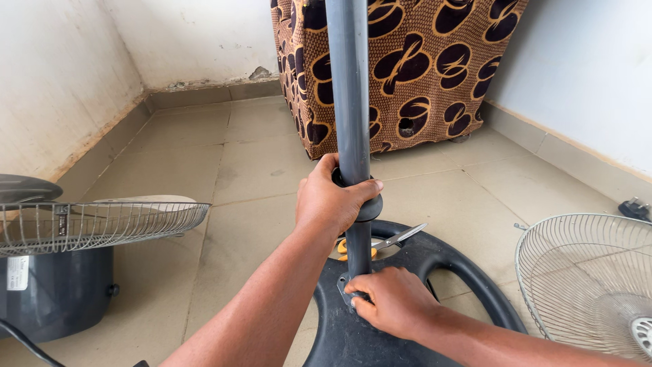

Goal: The person removes the pole from the base of an electric fan and then uses scissors to cut a zip tie securing the front grill of another fan. The pole is detached and set aside, and the grill is partially freed from the zip tie.

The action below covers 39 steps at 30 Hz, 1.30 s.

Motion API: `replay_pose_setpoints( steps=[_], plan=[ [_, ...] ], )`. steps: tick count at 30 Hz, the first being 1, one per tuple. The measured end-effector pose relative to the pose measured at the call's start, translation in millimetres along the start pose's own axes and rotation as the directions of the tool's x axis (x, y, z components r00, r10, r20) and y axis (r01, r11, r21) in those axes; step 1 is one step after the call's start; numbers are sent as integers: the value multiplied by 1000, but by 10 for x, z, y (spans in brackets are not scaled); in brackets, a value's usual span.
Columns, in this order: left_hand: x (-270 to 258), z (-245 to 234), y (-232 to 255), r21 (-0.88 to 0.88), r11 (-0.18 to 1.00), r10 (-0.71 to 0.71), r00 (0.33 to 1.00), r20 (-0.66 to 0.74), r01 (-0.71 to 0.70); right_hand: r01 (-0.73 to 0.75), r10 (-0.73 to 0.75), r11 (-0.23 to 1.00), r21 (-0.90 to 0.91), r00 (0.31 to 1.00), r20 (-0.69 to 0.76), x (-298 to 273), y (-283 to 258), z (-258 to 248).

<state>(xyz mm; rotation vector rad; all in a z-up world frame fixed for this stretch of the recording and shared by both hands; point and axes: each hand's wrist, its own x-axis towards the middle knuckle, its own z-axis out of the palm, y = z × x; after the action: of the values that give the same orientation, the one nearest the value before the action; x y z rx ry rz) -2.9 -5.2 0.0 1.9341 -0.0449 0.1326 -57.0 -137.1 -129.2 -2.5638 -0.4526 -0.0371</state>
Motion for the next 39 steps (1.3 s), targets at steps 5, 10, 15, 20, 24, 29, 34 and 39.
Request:
replay_pose_setpoints(
  steps=[5,10,15,20,24,29,34,39],
  plan=[
    [4,4,-16,3,1000,-6,1000,1,6,-99,110,990,-100,987,120,15,-57,25],
    [7,-30,-13,10,1000,4,1000,-16,-4,6,-3,999,-43,997,71,48,-24,49],
    [5,-37,-12,-7,1000,-11,1000,-25,11,-34,48,996,-86,985,166,46,-48,15],
    [7,-47,-9,-19,998,-60,998,12,60,-60,88,988,-145,977,195,48,-101,-32],
    [12,-22,11,-18,999,-34,999,-1,34,18,-2,993,-120,991,131,59,-44,-18],
    [3,-37,-9,-13,999,-31,999,-14,31,173,-167,981,-85,984,68,68,88,64],
    [26,-21,-5,-19,1000,-25,1000,-10,25,208,-192,969,-135,974,121,55,172,42],
    [21,-21,-26,-9,1000,-18,1000,-21,18,229,-225,974,-1,959,172,30,153,-4]
  ],
)
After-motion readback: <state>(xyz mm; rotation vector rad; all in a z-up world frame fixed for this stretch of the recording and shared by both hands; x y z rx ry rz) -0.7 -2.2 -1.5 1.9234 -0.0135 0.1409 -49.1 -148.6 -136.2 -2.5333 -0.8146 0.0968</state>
